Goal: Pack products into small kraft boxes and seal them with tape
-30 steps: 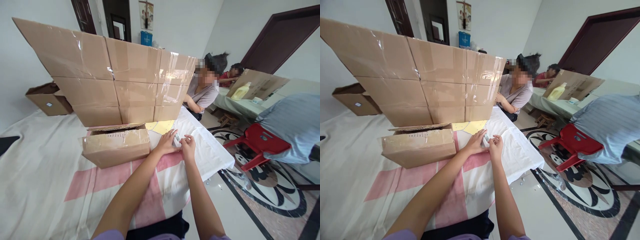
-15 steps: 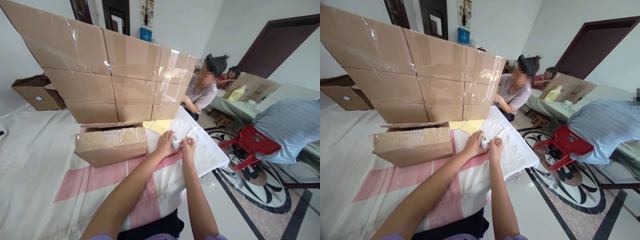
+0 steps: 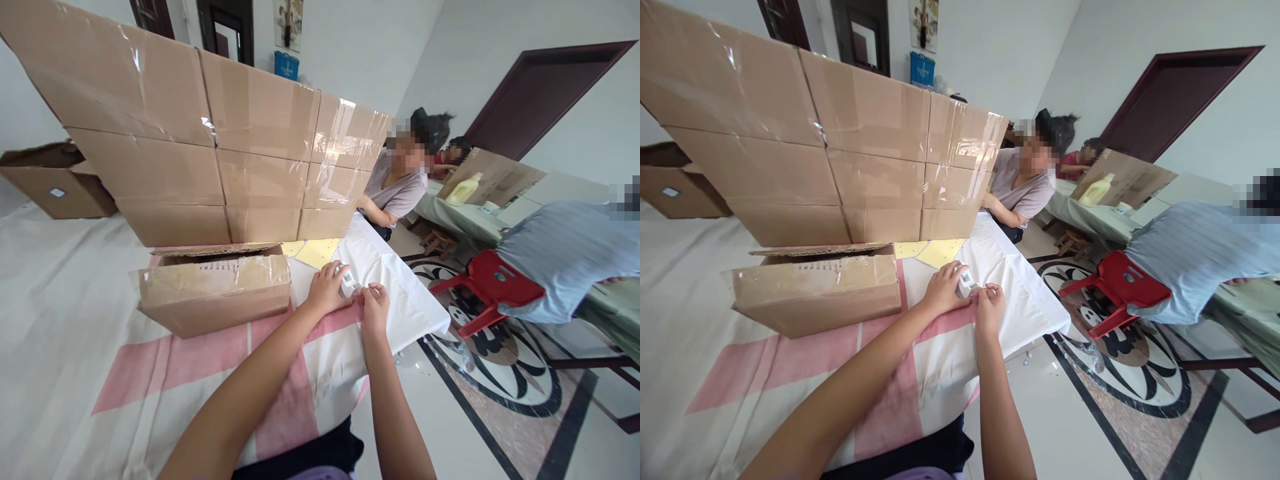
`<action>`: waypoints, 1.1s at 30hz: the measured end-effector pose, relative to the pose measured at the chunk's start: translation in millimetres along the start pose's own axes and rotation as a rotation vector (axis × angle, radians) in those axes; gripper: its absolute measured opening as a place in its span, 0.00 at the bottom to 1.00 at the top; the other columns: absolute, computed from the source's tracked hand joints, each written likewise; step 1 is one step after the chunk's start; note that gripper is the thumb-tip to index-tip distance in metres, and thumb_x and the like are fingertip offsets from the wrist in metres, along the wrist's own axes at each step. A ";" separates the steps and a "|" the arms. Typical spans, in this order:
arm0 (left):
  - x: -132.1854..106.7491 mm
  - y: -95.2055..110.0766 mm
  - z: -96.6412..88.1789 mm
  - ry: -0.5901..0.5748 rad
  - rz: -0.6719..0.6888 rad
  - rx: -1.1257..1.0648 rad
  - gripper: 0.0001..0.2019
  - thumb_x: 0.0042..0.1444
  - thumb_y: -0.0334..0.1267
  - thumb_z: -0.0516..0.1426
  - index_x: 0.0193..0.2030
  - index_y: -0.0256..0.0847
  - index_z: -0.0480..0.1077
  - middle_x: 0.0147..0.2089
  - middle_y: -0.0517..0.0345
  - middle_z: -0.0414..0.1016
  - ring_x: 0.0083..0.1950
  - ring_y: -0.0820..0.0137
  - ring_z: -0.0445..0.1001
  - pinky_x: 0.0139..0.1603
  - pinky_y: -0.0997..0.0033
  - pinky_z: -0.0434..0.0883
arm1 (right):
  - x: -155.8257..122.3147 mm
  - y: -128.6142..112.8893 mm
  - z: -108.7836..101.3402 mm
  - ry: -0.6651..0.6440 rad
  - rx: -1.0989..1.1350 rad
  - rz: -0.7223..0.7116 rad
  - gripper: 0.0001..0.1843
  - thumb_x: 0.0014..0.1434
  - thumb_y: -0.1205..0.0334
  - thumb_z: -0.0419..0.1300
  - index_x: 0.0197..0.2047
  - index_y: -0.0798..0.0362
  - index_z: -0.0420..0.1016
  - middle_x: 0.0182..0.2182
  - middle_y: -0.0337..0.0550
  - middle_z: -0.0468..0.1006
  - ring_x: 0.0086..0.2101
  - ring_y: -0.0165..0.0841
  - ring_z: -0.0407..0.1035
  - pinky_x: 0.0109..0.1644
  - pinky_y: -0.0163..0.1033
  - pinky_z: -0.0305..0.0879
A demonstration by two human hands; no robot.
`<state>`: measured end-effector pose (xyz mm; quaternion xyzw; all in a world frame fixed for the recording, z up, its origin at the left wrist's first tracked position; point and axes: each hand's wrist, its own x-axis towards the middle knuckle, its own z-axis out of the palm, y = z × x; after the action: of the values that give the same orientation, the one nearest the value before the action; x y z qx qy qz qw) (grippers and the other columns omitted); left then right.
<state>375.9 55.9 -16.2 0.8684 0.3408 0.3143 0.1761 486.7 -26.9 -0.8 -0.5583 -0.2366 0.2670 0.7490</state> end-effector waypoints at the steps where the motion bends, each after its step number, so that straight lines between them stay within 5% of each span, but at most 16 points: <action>1: -0.1 -0.3 -0.5 -0.002 0.007 0.002 0.43 0.46 0.50 0.68 0.68 0.51 0.58 0.72 0.45 0.58 0.71 0.48 0.58 0.65 0.45 0.65 | -0.3 0.5 -0.8 0.006 -0.004 -0.001 0.20 0.44 0.61 0.65 0.39 0.48 0.61 0.20 0.29 0.74 0.21 0.28 0.67 0.28 0.33 0.63; 7: 0.2 -0.8 -5.2 -0.001 0.148 0.018 0.35 0.51 0.48 0.67 0.66 0.50 0.64 0.73 0.45 0.55 0.74 0.47 0.51 0.71 0.44 0.57 | 1.1 3.7 -1.7 0.022 -0.032 0.001 0.18 0.46 0.61 0.63 0.39 0.48 0.61 0.20 0.29 0.73 0.20 0.28 0.66 0.27 0.34 0.62; 15: -0.1 -0.2 -17.1 -0.024 0.347 0.032 0.15 0.59 0.40 0.62 0.53 0.53 0.75 0.68 0.54 0.64 0.70 0.55 0.59 0.69 0.49 0.61 | -0.7 6.9 -3.0 -0.004 -0.077 -0.006 0.16 0.47 0.61 0.62 0.39 0.48 0.62 0.20 0.28 0.72 0.21 0.29 0.66 0.28 0.35 0.62; 33: -1.3 -2.3 -13.1 0.002 0.429 0.070 0.18 0.61 0.34 0.59 0.56 0.54 0.74 0.66 0.54 0.68 0.66 0.56 0.65 0.65 0.48 0.67 | 1.6 20.2 -3.7 0.010 -0.048 -0.060 0.14 0.49 0.62 0.60 0.39 0.47 0.63 0.21 0.28 0.69 0.23 0.31 0.66 0.29 0.36 0.61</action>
<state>365.3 57.8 -8.3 0.9262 0.1591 0.3336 0.0745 487.6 -23.7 -21.1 -0.5700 -0.2557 0.2358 0.7444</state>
